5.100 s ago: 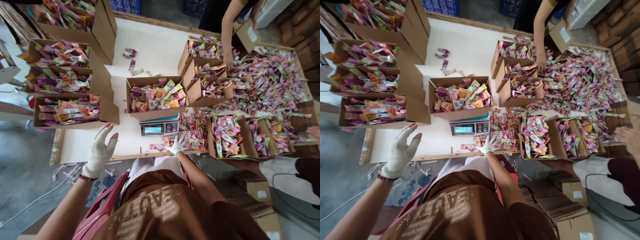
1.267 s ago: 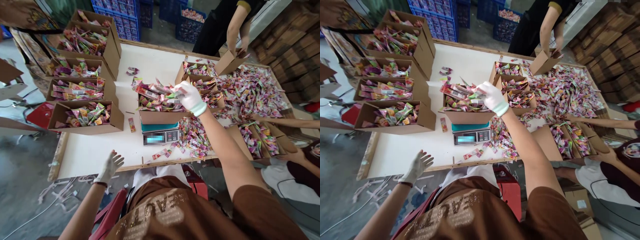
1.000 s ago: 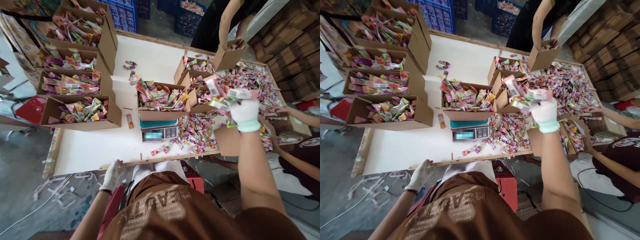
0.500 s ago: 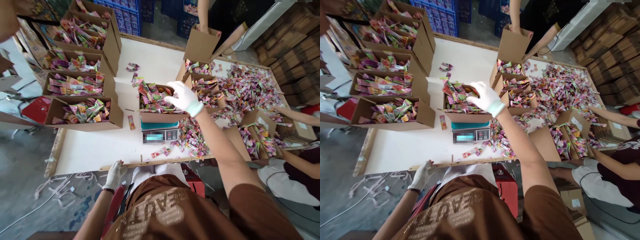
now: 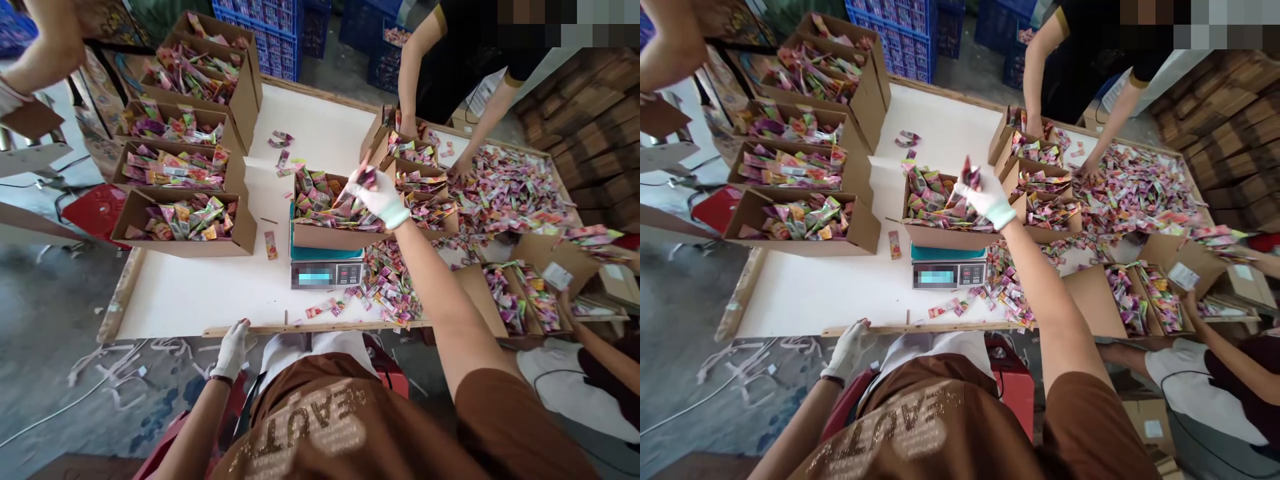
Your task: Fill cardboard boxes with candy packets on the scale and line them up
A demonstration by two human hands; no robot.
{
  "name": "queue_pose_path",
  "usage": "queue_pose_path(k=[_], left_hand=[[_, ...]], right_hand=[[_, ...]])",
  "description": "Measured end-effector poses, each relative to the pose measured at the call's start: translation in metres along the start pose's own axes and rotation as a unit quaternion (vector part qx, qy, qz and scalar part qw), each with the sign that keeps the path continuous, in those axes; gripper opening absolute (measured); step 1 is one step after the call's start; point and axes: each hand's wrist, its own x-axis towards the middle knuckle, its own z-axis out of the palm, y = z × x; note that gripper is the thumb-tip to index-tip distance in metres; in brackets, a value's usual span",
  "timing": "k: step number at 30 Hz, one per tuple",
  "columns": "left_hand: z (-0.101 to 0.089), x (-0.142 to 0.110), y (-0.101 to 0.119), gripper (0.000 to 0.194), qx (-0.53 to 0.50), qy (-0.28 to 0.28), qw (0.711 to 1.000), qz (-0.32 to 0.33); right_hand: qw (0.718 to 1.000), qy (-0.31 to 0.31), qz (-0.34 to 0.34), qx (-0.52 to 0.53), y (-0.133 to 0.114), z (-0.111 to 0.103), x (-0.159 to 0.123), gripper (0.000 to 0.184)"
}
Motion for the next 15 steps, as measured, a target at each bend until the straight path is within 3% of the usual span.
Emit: queue_pose_path(k=[3,8,12,15], left_hand=[[0.004,-0.005,0.009,0.033,0.008,-0.008,1.000,0.003],[0.012,-0.005,0.039,0.041,0.020,-0.044,0.999,0.023],[0.022,0.001,0.099,0.055,0.017,-0.084,0.993,0.086],[0.037,-0.004,0.161,0.063,0.033,-0.107,0.975,0.191]], right_hand=[[0.994,0.095,-0.001,0.051,-0.010,-0.038,-0.037,0.037],[0.975,0.214,0.061,-0.006,-0.017,-0.111,-0.125,0.032],[0.939,0.274,0.190,-0.088,0.012,-0.148,-0.186,0.033],[0.915,0.255,0.277,-0.147,0.044,-0.161,-0.213,0.031]])
